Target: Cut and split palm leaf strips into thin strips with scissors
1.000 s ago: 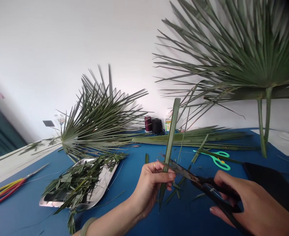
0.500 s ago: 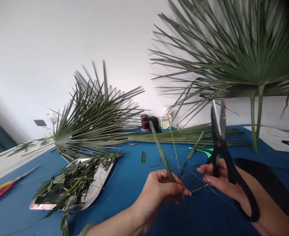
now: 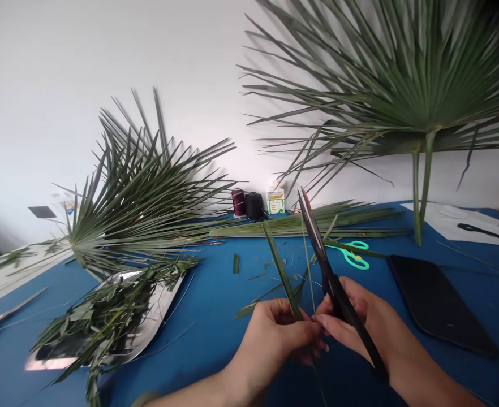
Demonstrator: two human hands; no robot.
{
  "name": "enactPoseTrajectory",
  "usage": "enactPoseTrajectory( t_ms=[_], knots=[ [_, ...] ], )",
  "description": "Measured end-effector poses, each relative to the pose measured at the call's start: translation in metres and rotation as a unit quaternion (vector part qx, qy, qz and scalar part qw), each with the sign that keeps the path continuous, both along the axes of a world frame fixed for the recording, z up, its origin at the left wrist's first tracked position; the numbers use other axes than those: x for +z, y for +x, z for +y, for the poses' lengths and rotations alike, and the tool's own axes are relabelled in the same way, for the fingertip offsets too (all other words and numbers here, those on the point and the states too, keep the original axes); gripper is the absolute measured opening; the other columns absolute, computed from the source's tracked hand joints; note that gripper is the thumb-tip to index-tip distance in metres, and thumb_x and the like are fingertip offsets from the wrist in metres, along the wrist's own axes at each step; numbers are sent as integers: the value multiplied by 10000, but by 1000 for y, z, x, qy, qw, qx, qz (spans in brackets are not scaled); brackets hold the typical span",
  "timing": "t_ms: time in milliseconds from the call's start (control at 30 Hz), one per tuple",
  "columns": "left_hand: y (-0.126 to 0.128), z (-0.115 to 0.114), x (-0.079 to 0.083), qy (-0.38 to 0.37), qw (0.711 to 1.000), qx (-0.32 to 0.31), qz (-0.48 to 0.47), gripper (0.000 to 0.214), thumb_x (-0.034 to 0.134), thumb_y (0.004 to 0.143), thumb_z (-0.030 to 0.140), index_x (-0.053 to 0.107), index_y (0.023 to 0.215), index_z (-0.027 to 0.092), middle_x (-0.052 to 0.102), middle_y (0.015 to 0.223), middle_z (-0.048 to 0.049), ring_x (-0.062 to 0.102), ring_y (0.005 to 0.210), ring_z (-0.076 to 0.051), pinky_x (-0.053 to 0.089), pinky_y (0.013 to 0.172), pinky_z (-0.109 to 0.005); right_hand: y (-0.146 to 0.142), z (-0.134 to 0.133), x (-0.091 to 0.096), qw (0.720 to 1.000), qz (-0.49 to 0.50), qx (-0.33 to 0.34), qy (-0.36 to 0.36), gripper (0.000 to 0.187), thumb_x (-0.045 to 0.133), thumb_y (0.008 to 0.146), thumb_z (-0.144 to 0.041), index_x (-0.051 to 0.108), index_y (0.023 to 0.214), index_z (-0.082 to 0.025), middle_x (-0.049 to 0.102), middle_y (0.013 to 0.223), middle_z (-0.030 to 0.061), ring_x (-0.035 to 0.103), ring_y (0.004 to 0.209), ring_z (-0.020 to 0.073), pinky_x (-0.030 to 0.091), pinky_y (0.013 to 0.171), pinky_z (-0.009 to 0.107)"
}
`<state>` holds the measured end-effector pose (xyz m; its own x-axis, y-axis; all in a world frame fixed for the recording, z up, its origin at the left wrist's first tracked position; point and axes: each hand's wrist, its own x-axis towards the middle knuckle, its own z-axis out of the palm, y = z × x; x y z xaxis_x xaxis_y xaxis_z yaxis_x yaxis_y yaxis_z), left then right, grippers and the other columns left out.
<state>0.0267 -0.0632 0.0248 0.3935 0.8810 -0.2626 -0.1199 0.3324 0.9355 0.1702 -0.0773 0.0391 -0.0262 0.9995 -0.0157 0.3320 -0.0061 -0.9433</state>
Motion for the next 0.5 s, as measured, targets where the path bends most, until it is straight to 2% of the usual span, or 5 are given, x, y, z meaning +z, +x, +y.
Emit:
enactPoseTrajectory(
  t_ms=[133, 267, 400, 500],
  knots=[
    [-2, 0, 2, -24, 1000, -16, -1, 104, 682, 623, 194, 616, 611, 115, 660, 580, -47, 565, 535, -103, 402, 532, -204, 0, 2, -5, 999, 5, -26, 23, 127, 569, 591, -293, 462, 614, -228, 605, 527, -26, 619, 480, 163, 488, 479, 267],
    [-4, 1, 3, -16, 999, -36, -5, 93, 696, 627, 181, 632, 610, 116, 665, 574, -39, 578, 559, -99, 376, 530, -183, 11, 6, -11, 991, 4, -107, 76, 172, 608, 580, -335, 486, 641, -229, 598, 584, -16, 604, 550, 171, 475, 536, 284],
    [-9, 7, 11, 30, 999, 34, -24, 66, 694, 646, 162, 641, 645, 123, 675, 588, -22, 566, 558, -79, 376, 545, -168, 25, 12, -14, 979, 18, -168, 115, 231, 591, 650, -441, 485, 685, -238, 584, 643, -7, 590, 642, 183, 465, 593, 288],
    [-17, 14, 20, 77, 991, 101, -41, 65, 700, 642, 147, 640, 647, 122, 668, 580, -9, 572, 561, -81, 405, 569, -173, 20, 13, -19, 987, 23, -127, 100, 260, 490, 726, -455, 440, 590, -239, 522, 497, -22, 553, 520, 170, 450, 550, 298]
  ],
)
